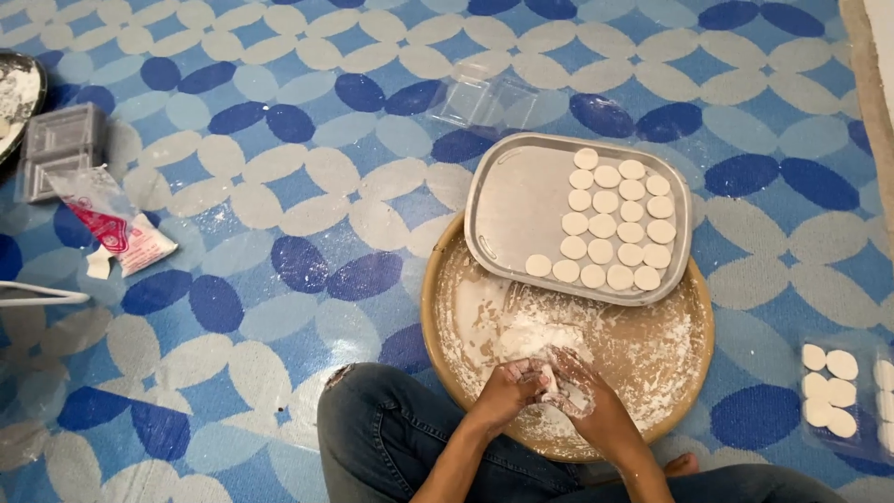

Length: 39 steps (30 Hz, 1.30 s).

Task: A person is manually shaping small pieces of dough into flat discs and arranging them on a metal tray.

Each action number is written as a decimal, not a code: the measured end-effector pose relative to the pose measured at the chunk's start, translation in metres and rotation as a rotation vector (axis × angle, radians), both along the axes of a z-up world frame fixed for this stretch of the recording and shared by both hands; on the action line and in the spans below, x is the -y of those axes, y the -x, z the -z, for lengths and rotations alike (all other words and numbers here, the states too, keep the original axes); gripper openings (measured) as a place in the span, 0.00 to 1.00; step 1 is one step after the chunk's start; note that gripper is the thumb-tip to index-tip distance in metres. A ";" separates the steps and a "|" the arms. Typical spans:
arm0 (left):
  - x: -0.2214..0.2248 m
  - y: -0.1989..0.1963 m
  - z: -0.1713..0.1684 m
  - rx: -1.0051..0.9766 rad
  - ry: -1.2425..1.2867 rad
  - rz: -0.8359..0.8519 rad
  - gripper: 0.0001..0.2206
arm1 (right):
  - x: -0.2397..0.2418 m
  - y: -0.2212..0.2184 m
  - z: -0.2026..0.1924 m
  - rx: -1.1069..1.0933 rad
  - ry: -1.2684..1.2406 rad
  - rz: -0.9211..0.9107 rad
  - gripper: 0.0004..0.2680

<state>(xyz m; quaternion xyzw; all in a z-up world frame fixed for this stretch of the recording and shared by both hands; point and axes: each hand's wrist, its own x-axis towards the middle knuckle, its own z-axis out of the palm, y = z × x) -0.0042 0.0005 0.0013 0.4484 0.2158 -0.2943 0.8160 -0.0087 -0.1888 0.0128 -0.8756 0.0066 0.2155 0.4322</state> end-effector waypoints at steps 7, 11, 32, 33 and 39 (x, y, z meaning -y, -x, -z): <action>-0.007 -0.002 0.011 -0.009 0.144 0.088 0.13 | -0.005 0.000 -0.023 -0.098 -0.087 0.143 0.21; -0.007 -0.002 0.034 -0.036 0.174 0.097 0.18 | -0.003 0.005 -0.007 -0.028 -0.207 0.239 0.19; -0.010 -0.010 0.024 -0.056 0.190 -0.041 0.22 | -0.001 0.004 0.019 0.000 -0.325 0.119 0.34; -0.009 -0.012 0.012 -0.060 0.189 -0.040 0.22 | -0.002 0.004 0.022 -0.003 -0.325 0.121 0.34; -0.002 -0.017 0.005 -0.093 -0.008 -0.073 0.16 | -0.006 0.000 0.024 0.068 -0.112 0.031 0.27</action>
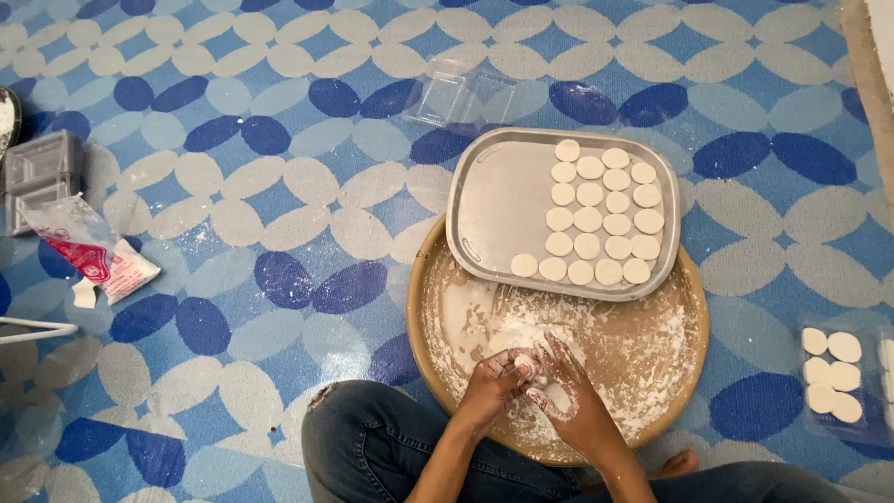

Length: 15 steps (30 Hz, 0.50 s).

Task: A person is manually shaping small pieces of dough into flat discs and arranging them on a metal tray.

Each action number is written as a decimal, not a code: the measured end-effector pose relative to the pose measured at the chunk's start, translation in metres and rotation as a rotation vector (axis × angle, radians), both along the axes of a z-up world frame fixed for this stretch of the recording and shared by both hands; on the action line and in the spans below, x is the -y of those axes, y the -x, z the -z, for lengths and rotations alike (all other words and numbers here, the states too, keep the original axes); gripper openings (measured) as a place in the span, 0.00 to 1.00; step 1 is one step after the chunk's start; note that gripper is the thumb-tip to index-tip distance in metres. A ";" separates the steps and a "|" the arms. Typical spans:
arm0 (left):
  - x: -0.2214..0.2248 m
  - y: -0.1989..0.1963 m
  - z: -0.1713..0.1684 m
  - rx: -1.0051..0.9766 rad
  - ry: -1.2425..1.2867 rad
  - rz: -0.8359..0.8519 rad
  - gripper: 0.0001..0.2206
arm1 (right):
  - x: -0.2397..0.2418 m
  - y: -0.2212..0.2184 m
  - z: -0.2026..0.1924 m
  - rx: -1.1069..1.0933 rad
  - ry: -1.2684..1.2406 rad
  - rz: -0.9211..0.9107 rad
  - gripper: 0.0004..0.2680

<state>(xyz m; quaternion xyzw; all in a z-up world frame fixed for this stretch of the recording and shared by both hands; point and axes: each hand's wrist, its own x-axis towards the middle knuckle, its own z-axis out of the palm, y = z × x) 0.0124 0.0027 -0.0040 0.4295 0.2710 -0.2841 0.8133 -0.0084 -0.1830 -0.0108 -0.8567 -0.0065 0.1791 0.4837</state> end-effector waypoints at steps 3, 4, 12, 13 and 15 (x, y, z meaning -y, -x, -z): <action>0.004 0.000 -0.001 -0.067 -0.069 0.002 0.21 | -0.003 -0.003 -0.013 -0.028 0.087 -0.043 0.25; 0.004 0.000 -0.002 -0.044 -0.114 0.051 0.25 | -0.003 -0.004 -0.015 -0.026 0.113 -0.079 0.26; -0.004 0.003 0.021 0.043 0.095 0.090 0.21 | -0.005 -0.010 -0.029 -0.173 0.177 -0.039 0.23; -0.006 0.001 0.012 0.046 0.200 0.059 0.22 | -0.004 -0.010 -0.029 -0.145 0.143 0.013 0.25; -0.008 0.000 0.005 0.052 0.305 0.028 0.22 | -0.002 -0.008 -0.023 -0.113 0.108 0.064 0.27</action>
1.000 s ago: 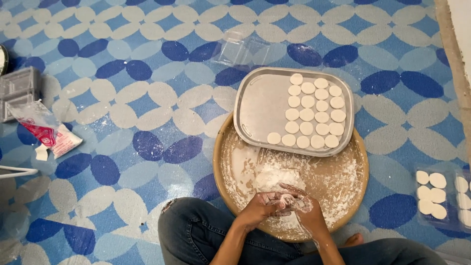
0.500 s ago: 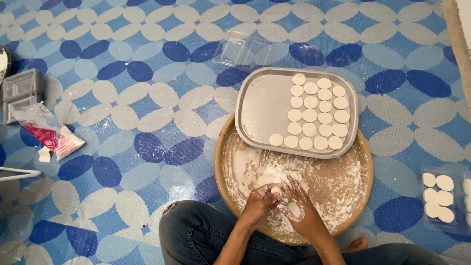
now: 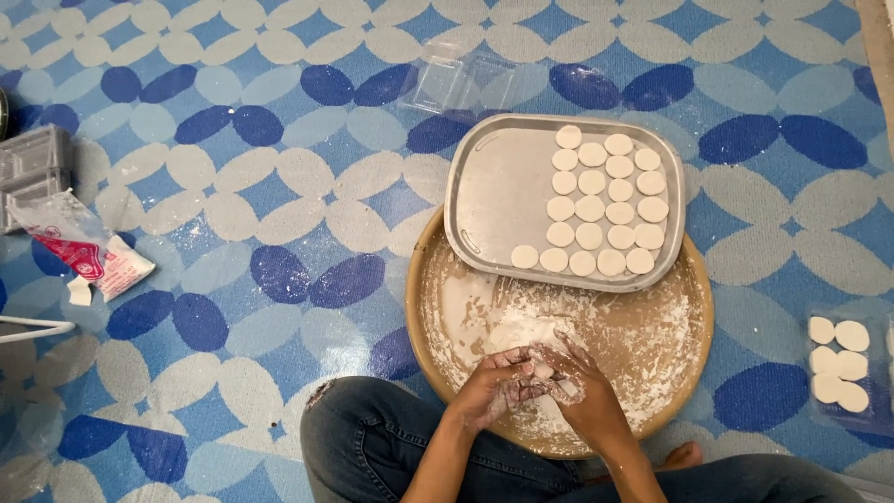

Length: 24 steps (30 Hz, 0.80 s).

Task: A person is manually shaping small pieces of dough into flat discs and arranging them on a metal tray.

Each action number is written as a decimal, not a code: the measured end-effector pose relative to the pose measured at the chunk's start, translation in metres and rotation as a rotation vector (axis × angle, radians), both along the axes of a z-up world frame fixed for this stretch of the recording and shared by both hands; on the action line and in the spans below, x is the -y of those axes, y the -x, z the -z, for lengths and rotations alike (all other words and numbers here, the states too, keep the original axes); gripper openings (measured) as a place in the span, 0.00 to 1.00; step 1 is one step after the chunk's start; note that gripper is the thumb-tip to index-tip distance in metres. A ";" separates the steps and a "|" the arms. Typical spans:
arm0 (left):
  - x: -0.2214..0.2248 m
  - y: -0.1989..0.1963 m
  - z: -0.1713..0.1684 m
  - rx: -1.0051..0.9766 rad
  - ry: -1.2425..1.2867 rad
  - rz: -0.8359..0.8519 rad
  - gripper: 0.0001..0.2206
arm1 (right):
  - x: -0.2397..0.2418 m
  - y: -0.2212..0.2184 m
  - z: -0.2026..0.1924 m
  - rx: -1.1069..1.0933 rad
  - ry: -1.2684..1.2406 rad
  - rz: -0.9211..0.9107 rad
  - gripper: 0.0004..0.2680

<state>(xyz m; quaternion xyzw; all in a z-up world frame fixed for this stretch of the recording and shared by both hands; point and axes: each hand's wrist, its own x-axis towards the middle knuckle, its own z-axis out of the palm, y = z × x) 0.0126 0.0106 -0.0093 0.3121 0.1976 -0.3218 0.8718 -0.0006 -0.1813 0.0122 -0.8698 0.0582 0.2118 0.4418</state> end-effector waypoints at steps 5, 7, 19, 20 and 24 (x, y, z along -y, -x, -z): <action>-0.002 -0.001 -0.001 -0.016 0.090 -0.004 0.17 | -0.001 0.002 -0.003 -0.002 -0.062 0.118 0.20; -0.003 0.001 0.007 0.009 0.129 -0.005 0.17 | 0.001 0.002 0.021 0.032 -0.097 0.171 0.17; 0.001 0.005 -0.002 -0.046 -0.129 -0.058 0.24 | 0.002 0.014 0.024 0.107 -0.175 0.070 0.24; 0.002 0.005 -0.005 -0.044 -0.165 -0.053 0.24 | 0.001 0.014 0.011 0.042 -0.228 0.103 0.27; 0.005 0.010 -0.006 -0.066 -0.312 -0.034 0.23 | 0.004 0.012 0.006 0.048 -0.234 0.059 0.18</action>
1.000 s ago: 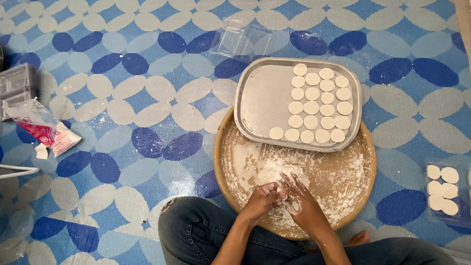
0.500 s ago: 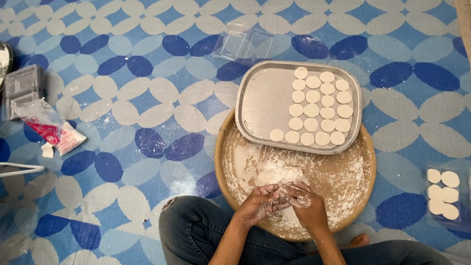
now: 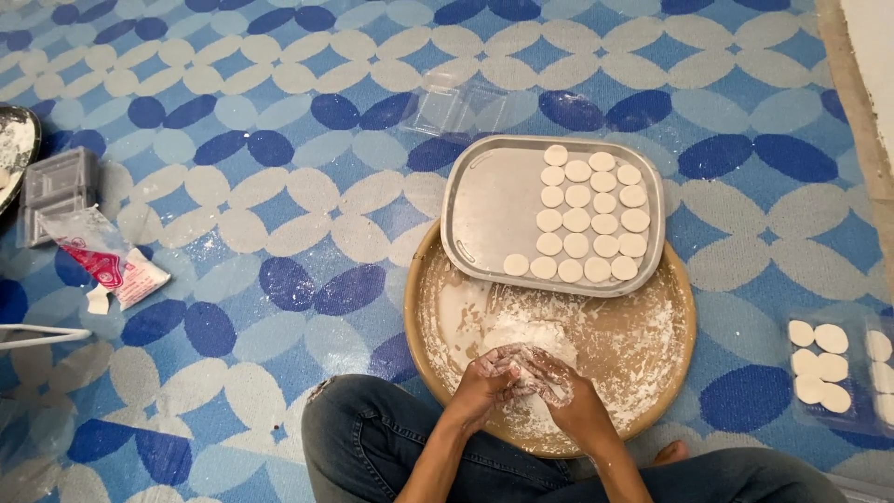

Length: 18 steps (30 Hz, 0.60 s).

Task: A person is manually shaping small pieces of dough into flat discs and arranging them on a metal tray.

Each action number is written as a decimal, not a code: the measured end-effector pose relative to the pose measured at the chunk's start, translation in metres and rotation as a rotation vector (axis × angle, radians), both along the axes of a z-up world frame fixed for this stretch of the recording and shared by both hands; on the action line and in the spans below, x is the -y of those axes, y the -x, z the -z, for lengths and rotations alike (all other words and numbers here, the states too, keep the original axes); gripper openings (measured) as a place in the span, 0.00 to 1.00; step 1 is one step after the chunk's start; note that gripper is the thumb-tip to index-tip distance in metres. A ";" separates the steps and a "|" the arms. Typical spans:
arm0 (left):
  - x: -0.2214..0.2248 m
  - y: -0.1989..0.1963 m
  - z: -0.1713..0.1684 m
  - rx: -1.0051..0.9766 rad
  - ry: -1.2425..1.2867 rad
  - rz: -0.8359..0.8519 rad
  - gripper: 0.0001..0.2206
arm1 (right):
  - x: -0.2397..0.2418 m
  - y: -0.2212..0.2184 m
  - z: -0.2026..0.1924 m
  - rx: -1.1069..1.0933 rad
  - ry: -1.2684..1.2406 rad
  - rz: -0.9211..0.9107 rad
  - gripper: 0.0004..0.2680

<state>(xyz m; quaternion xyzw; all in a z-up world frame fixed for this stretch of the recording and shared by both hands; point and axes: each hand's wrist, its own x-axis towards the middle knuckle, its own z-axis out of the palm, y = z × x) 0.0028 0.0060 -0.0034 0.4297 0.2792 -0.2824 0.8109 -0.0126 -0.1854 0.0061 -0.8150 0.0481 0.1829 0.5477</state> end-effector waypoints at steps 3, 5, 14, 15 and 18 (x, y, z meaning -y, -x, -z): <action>-0.003 0.003 0.000 0.062 0.074 0.054 0.22 | 0.005 -0.001 0.005 -0.090 0.010 0.062 0.21; -0.001 0.002 -0.013 0.092 0.170 0.033 0.22 | 0.008 -0.003 0.009 -0.021 0.013 0.073 0.17; 0.000 -0.002 -0.008 0.095 0.064 0.115 0.22 | 0.000 -0.002 -0.006 -0.147 0.119 0.020 0.22; 0.001 -0.003 -0.008 0.086 0.064 0.114 0.22 | -0.001 -0.003 -0.008 -0.156 0.120 0.018 0.22; 0.002 -0.004 -0.007 0.052 0.024 0.086 0.26 | -0.002 -0.007 -0.015 -0.168 0.209 -0.060 0.23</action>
